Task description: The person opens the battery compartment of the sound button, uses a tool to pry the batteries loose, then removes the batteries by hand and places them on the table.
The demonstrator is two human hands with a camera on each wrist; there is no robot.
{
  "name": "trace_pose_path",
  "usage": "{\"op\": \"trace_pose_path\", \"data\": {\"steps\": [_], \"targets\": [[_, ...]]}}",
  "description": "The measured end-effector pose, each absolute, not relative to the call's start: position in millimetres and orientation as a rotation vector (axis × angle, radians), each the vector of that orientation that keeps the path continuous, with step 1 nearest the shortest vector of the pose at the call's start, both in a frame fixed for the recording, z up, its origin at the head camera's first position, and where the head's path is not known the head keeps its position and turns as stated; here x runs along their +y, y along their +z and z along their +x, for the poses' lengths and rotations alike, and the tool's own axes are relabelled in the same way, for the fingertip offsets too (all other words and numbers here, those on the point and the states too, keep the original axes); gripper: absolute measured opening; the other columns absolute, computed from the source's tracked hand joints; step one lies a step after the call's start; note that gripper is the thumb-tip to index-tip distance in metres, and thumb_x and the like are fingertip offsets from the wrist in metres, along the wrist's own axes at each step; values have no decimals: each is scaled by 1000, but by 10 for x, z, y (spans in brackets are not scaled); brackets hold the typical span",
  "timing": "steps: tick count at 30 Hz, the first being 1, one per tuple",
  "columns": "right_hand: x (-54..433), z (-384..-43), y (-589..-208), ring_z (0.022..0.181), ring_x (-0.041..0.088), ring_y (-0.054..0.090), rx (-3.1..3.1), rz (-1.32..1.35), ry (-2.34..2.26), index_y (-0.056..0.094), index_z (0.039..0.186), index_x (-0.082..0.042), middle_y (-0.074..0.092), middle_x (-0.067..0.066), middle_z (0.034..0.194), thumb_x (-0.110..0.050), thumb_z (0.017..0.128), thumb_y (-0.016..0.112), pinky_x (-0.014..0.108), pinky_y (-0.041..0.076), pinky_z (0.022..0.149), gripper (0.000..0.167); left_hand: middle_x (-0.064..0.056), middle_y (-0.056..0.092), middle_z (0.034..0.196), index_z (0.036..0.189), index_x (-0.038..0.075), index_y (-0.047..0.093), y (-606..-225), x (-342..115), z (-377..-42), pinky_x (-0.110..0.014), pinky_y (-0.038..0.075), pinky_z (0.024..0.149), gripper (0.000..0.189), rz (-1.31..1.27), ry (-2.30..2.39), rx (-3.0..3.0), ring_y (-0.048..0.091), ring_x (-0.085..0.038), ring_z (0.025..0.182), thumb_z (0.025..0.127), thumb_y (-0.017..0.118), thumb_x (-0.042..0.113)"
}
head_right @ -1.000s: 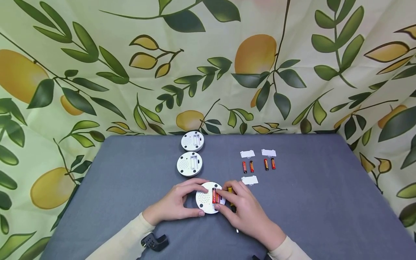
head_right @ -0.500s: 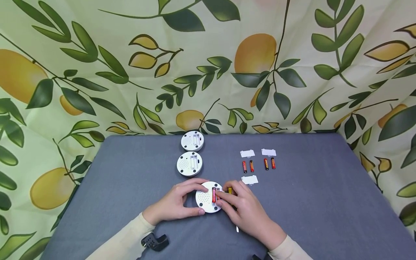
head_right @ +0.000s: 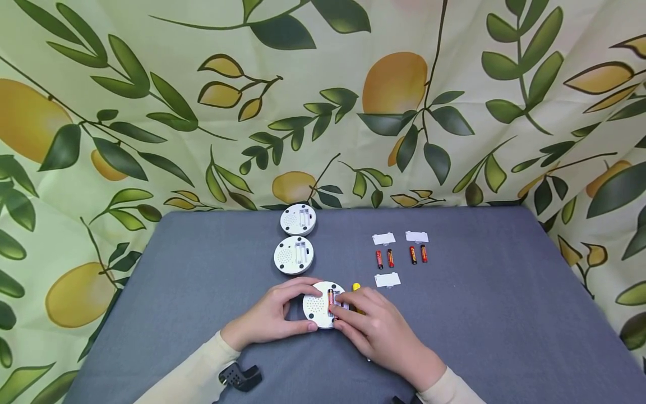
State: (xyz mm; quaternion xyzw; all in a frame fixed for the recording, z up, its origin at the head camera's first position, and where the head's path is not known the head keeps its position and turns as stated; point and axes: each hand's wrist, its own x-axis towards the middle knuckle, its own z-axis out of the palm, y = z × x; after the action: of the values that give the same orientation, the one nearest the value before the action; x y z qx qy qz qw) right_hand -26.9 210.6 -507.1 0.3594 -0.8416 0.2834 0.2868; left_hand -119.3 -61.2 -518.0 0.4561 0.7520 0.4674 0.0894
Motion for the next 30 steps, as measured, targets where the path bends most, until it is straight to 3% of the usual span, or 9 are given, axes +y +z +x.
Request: {"op": "trace_pose_path", "data": {"steps": [7,12,23,26,30], "targets": [[2118,-261,-5046,108,21,67,-2251,981,707,82,127,-13,76,1,124,-38,113,64,36,53,92,35,10,62,151,134,23,71,-5164,-607,-1199,-35,46,117,51,1350,1388,2230,59,-12,139,90,93,32],[2123,-262,-5028,107,23,67,-2217,968,764,82,124,-9,75,4,122,-39,110,68,35,47,94,36,11,61,151,134,23,71,-5167,-606,-1202,-36,46,117,50,1349,1391,2229,59,-11,139,90,93,32],[2422,-313,-5024,116,27,68,-2270,728,941,79,126,-4,76,6,126,-43,106,74,25,38,115,45,8,62,150,133,22,72,-5190,-625,-1196,-37,46,118,51,1336,1385,2256,59,-13,139,89,94,31],[2543,-324,-5053,118,26,68,-2323,674,927,79,125,-4,76,6,127,-37,101,82,25,37,115,41,8,62,151,134,23,71,-5182,-630,-1189,-37,45,118,51,1338,1381,2259,59,-13,139,89,94,31],[2672,-323,-5095,118,25,69,-2390,631,911,80,123,-5,77,6,127,-20,85,96,24,36,116,44,10,61,152,135,24,71,-5177,-633,-1186,-37,44,119,51,1333,1381,2249,58,-13,141,90,93,32]]}}
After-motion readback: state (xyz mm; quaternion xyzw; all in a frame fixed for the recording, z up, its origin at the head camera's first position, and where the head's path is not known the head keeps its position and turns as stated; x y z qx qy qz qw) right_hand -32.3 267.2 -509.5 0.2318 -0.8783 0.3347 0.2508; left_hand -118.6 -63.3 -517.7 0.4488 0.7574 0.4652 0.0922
